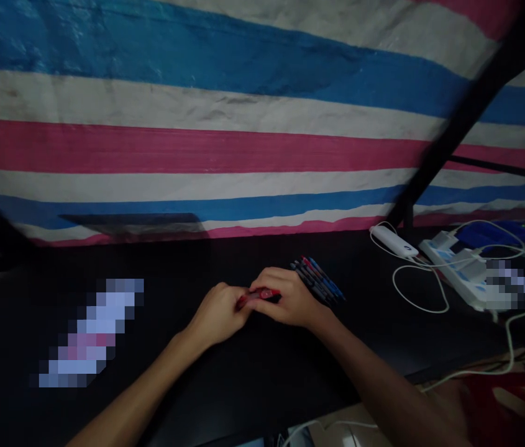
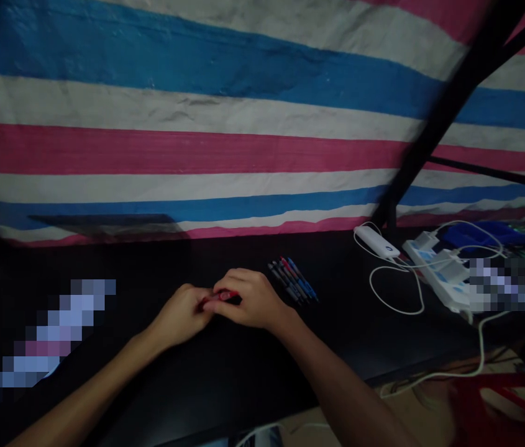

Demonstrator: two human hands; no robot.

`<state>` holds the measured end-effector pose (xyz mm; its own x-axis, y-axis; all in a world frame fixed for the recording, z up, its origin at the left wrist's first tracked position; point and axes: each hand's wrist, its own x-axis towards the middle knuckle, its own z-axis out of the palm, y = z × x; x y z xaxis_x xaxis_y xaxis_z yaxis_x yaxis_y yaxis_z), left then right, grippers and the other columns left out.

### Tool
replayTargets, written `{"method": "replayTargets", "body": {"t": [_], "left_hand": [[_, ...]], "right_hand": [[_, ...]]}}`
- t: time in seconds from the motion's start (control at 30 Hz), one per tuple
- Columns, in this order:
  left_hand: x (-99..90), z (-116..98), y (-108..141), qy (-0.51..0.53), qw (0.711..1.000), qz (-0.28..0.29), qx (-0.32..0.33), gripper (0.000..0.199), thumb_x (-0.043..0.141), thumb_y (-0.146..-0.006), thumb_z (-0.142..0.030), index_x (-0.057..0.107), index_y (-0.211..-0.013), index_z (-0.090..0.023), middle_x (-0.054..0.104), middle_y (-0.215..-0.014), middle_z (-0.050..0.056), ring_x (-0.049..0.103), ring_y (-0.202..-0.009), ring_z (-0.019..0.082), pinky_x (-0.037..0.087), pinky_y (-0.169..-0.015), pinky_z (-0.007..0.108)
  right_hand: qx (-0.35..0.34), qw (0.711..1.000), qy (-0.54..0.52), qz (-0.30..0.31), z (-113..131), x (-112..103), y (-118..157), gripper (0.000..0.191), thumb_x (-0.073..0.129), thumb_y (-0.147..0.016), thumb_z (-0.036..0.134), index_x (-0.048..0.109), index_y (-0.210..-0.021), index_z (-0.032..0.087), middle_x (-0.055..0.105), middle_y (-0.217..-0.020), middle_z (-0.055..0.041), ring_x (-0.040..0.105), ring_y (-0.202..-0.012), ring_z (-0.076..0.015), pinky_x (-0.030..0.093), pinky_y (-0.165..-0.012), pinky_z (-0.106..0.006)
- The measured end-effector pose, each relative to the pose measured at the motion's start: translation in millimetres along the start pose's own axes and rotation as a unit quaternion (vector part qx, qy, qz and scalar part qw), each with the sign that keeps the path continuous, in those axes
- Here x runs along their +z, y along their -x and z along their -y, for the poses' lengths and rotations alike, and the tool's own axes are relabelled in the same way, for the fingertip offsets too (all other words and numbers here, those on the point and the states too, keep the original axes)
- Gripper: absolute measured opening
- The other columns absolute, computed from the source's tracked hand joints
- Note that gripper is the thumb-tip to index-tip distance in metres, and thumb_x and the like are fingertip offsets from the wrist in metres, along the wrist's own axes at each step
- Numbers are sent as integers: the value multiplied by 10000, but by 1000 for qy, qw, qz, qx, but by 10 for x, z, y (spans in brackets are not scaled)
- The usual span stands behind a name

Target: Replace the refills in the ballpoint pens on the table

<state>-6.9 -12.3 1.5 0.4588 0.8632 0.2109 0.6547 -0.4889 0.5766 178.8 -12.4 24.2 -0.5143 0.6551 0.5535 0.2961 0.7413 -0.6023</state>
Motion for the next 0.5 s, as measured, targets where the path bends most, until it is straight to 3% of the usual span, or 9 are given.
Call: {"method": "replayTargets", "body": {"t": [0.1,0.17,0.23,0.3,0.33,0.4,0.5], "left_hand": [[53,-48,27,22,999,43,25,303,466,-778,-202,445,-477,-173,395,-421,-38,321,-402,78,199,-441,231],[75,-96,32,-5,1000,19,3,254,454,-777,-185,520,-532,-171,470,-443,-23,384,-411,90,229,-451,226],[76,-132,23,-80,995,-43,-46,209,440,-792,-197,609,-669,-174,568,-518,9,471,-452,124,260,-480,238],[62,-138,6,-164,979,-88,-88,229,419,-817,-230,640,-792,-177,624,-595,45,527,-497,165,267,-500,258],[53,-127,-2,-192,972,-95,-100,239,411,-823,-243,641,-812,-178,629,-608,53,535,-505,177,264,-504,265],[35,-89,-16,-196,972,-84,-102,218,415,-815,-237,622,-770,-182,598,-582,39,516,-497,169,263,-509,265],[17,-54,-13,-90,994,-13,-57,176,443,-758,-169,494,-589,-179,462,-498,-16,415,-467,113,256,-496,243]], "right_hand": [[-13,999,38,22,-8,72,35,284,572,-829,318,545,-577,191,508,-593,-5,474,-560,-125,356,-570,-254],[3,1000,31,-1,-15,203,46,400,526,-853,332,430,-494,185,421,-505,22,407,-486,-99,305,-527,-247],[70,996,8,-58,-17,361,41,457,463,-886,349,365,-473,181,355,-462,36,358,-438,-82,275,-500,-246],[186,969,-15,-165,-22,478,24,507,400,-912,406,313,-463,187,294,-430,43,318,-407,-77,232,-453,-243],[214,960,-32,-175,-30,500,14,519,375,-918,434,297,-467,190,277,-426,45,312,-409,-78,225,-443,-239],[195,974,-55,-106,-59,452,-2,523,365,-915,465,305,-476,188,262,-440,48,300,-422,-77,235,-437,-228],[54,998,24,-2,-101,233,-9,429,540,-821,492,465,-548,169,428,-559,26,408,-525,-93,322,-531,-230]]}}
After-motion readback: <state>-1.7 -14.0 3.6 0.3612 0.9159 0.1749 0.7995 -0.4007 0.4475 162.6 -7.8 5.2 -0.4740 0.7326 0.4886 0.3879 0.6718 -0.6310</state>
